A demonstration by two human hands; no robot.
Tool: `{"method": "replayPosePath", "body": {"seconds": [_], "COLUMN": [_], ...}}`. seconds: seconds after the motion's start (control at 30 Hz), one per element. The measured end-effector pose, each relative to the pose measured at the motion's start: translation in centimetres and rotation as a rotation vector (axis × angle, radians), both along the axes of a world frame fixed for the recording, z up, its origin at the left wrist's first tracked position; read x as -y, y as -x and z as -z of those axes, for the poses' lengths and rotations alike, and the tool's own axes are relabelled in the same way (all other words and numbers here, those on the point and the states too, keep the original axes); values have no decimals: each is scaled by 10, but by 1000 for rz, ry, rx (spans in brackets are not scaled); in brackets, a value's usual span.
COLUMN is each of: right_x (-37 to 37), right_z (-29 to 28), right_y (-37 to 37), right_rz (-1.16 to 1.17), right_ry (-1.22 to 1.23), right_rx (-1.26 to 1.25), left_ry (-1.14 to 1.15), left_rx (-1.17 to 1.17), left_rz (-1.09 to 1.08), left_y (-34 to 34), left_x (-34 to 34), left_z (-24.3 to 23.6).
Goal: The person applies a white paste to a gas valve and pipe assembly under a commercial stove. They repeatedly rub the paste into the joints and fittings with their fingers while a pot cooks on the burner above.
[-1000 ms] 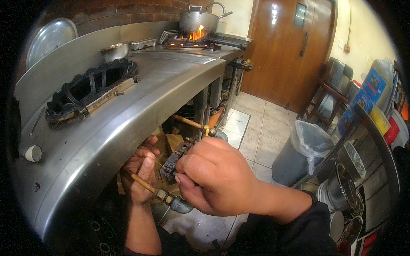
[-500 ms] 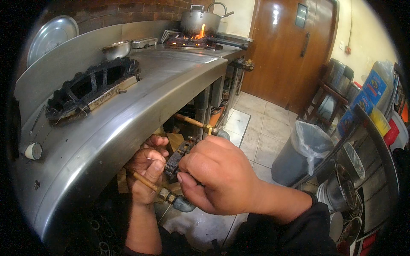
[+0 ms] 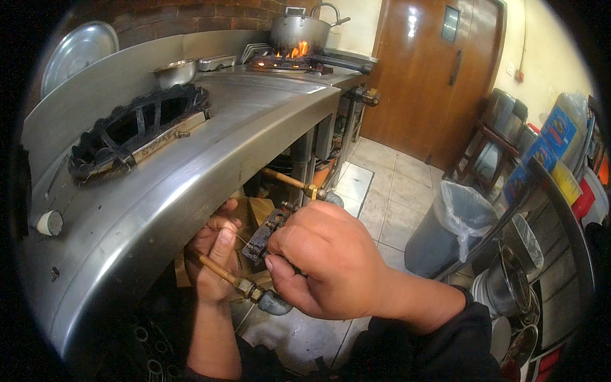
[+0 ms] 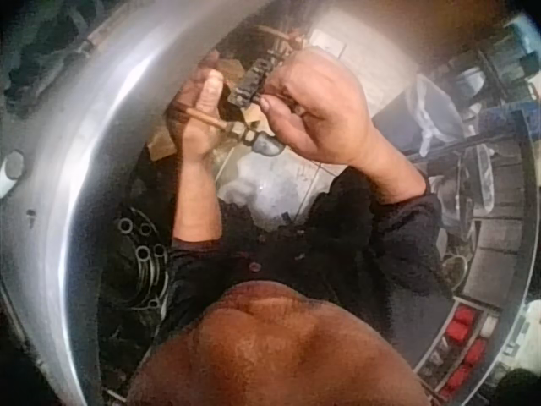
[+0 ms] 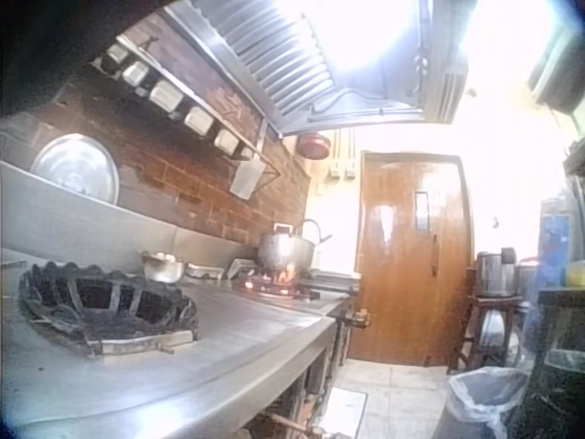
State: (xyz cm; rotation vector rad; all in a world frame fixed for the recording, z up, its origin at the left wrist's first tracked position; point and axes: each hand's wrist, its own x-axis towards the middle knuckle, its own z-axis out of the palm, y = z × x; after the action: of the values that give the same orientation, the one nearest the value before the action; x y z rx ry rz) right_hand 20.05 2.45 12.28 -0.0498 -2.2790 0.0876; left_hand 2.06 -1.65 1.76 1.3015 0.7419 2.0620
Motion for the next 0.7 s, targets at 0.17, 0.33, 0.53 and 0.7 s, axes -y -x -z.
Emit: {"method": "replayPosePath", "body": {"seconds": [0.17, 0.33, 0.53, 0.7], "right_x": [0, 0, -1, -1], "right_z": [-1, 0, 2, 1], "right_y": [0, 0, 0, 0], "right_rz": [4, 10, 15, 6], "right_ry": [-7, -5, -3, -7], "right_rx": [8, 14, -4, 1], "left_ry": [-37, -116, -146, -69], "left_rx": [33, -29, -92, 67], "left_rz": [-22, -56, -83, -36], "left_y": [-1, 0, 3, -4], "left_x": [-1, -7, -11, -2], "left_z": [1, 4, 8, 1]}}
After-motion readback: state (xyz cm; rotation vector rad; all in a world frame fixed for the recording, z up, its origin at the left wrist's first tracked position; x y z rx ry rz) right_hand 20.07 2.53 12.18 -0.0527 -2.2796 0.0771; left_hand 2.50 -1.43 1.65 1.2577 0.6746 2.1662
